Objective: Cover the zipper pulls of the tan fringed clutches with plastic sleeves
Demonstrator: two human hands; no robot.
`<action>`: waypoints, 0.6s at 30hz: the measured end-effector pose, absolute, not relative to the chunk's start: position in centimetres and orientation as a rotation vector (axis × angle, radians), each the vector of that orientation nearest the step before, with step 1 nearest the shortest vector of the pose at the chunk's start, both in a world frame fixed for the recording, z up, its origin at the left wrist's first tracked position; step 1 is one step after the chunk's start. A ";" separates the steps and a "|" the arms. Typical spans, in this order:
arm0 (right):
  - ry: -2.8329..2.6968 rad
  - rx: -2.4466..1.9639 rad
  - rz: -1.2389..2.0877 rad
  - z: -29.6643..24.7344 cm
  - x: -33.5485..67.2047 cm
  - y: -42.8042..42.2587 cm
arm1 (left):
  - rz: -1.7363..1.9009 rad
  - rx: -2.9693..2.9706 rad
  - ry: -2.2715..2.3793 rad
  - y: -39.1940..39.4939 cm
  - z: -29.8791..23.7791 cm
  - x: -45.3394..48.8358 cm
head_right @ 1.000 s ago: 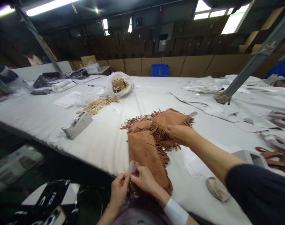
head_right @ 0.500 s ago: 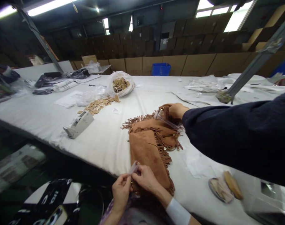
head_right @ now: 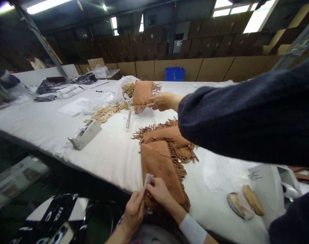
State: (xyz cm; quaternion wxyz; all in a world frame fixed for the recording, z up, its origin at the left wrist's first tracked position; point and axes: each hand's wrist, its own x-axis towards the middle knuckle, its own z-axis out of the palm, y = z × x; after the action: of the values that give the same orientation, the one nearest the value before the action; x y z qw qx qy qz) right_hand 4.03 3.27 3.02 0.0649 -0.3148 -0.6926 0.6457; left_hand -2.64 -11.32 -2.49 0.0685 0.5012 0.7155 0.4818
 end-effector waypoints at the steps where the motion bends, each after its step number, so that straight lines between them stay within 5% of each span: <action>1: -2.111 -0.913 1.945 3.2 4.1 3.2 | 1.385 1.590 2.172 -11.5 -2.6 -2.7; 9: -2.349 -1.024 1.337 4.1 4.5 1.3 | 1.231 1.598 2.251 -11.8 -1.7 -1.8; 18: -2.022 -0.765 1.890 7.4 3.6 3.2 | 1.608 0.726 1.798 -9.5 4.2 -4.3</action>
State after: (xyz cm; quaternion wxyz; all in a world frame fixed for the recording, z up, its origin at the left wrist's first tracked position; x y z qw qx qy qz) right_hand 3.63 3.18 7.35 0.1347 -0.2641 -0.6978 0.6521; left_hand -4.33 -9.49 4.22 0.3063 0.2743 0.6793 0.6078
